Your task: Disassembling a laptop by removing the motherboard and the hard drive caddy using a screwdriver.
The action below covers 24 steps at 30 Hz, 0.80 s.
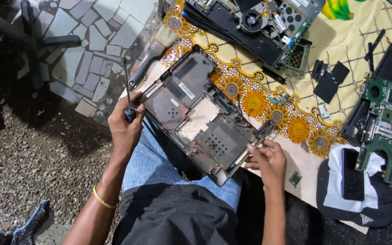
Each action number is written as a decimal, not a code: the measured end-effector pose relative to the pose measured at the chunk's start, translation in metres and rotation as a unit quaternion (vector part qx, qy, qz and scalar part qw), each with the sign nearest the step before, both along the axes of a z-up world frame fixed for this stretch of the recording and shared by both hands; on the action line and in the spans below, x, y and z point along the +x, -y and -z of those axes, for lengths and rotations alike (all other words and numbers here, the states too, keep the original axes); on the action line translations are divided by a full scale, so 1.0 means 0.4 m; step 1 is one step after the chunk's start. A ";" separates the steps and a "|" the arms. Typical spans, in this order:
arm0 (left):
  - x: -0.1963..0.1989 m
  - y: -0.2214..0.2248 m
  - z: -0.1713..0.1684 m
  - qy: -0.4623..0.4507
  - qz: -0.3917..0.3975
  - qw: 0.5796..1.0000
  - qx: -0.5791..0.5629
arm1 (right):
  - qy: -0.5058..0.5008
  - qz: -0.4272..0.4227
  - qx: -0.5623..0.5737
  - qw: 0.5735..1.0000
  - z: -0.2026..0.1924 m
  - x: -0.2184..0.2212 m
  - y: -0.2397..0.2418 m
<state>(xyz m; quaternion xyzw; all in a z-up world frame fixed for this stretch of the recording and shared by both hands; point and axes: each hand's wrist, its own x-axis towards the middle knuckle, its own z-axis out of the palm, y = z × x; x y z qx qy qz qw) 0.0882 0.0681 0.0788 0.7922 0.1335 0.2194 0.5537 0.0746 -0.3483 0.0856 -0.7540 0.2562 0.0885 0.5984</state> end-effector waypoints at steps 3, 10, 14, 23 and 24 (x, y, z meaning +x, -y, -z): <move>-0.010 0.000 0.022 -0.048 -0.017 0.998 -0.021 | 0.020 0.003 0.005 1.000 0.023 0.006 -0.018; -0.036 0.004 -0.032 -0.086 -0.041 0.987 -0.129 | 0.031 0.014 0.008 0.999 -0.020 -0.007 -0.006; -0.045 0.035 -0.042 -0.100 -0.033 0.984 -0.146 | 0.062 0.013 -0.007 0.998 -0.038 0.001 0.043; -0.027 0.096 0.010 -0.144 0.045 0.988 -0.038 | 0.095 0.033 -0.008 0.995 0.018 0.045 0.179; -0.027 0.101 0.014 -0.157 0.053 0.986 -0.033 | 0.086 0.043 -0.003 0.995 0.015 0.045 0.179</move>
